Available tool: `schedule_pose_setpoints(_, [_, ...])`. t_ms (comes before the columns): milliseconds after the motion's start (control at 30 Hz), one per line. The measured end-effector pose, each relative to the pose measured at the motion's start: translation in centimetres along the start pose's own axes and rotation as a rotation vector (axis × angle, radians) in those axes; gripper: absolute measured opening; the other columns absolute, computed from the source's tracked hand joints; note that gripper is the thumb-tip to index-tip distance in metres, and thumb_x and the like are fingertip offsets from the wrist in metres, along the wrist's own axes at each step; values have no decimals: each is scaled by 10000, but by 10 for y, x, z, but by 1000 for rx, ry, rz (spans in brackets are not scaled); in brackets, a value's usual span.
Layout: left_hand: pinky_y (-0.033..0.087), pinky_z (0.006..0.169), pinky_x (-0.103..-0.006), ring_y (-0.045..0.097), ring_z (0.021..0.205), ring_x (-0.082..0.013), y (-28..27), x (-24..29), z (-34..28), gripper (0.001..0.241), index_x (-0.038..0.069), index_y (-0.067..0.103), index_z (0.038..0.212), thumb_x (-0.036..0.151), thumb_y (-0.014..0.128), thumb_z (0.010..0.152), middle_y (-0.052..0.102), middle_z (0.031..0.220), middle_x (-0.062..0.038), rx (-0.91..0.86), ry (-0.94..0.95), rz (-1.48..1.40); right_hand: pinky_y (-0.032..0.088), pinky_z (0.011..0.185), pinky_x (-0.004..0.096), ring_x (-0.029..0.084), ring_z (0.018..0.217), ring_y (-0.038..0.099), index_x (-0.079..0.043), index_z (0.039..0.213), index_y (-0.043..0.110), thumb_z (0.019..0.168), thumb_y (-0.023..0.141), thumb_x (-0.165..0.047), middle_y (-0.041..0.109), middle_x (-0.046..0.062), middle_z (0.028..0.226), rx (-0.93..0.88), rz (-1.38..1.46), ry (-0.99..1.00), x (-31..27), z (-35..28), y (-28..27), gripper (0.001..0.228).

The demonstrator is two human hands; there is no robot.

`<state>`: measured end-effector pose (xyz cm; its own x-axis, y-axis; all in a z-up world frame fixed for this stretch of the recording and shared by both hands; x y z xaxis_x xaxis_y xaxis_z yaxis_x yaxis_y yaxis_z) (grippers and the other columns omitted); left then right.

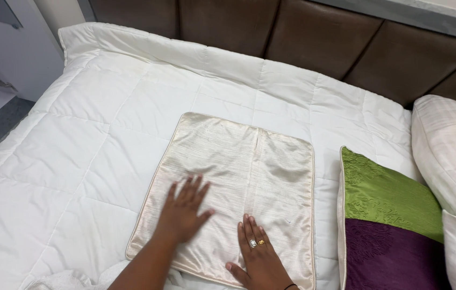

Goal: The person removes a white pillow from a beige pillowcase on a bed. They pull the pillow out by hand, then smooth and fold the empty pillowcase flat on the bed surface.

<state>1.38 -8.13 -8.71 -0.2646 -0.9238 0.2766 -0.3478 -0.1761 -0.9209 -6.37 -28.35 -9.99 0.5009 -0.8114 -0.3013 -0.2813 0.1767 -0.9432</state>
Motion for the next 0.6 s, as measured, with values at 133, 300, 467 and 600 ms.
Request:
schedule_pose_setpoints(133, [26,1210,-448,51,1517,-160,24,-44,8,736,234,152,1580,700,170,1010,90,1665,12,856,8,297,45,1234,498,401,1556,-25,84,1556,94,1015,525,-592,15,307,1653,-102,-24,70,-1,1,1,968])
schedule_pose_setpoints(300, [17,1229,-468,47,1523,-171,9,-60,-5,750,217,144,1599,666,149,998,95,1675,2,608,-136,205,47,1239,491,388,1564,-36,68,1566,89,1010,519,-607,7,289,1667,-121,-1,82,-2,0,-5,974])
schedule_pose_setpoints(467, [44,1221,-477,74,1552,-216,11,-42,-3,756,144,192,1594,623,210,1009,140,1682,-43,656,-404,50,47,1245,482,378,1570,-38,62,1577,90,1006,507,-610,7,283,1674,-108,17,86,4,-1,-2,975])
schedule_pose_setpoints(600, [63,1210,-500,137,1528,-257,27,35,-13,748,104,261,1570,533,414,977,222,1661,-74,716,95,-6,39,1243,478,381,1574,-33,79,1576,91,1006,498,-650,16,293,1677,-90,0,55,-2,1,-6,1011])
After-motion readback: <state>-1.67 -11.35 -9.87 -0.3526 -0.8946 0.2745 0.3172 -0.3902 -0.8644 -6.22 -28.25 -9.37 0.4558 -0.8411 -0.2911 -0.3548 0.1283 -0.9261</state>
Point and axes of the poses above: each hand's wrist, its own z-axis towards the middle knuckle, its own y-axis out of the palm, x = y × z, the point moved 5 cm from there along z, towards the middle knuckle
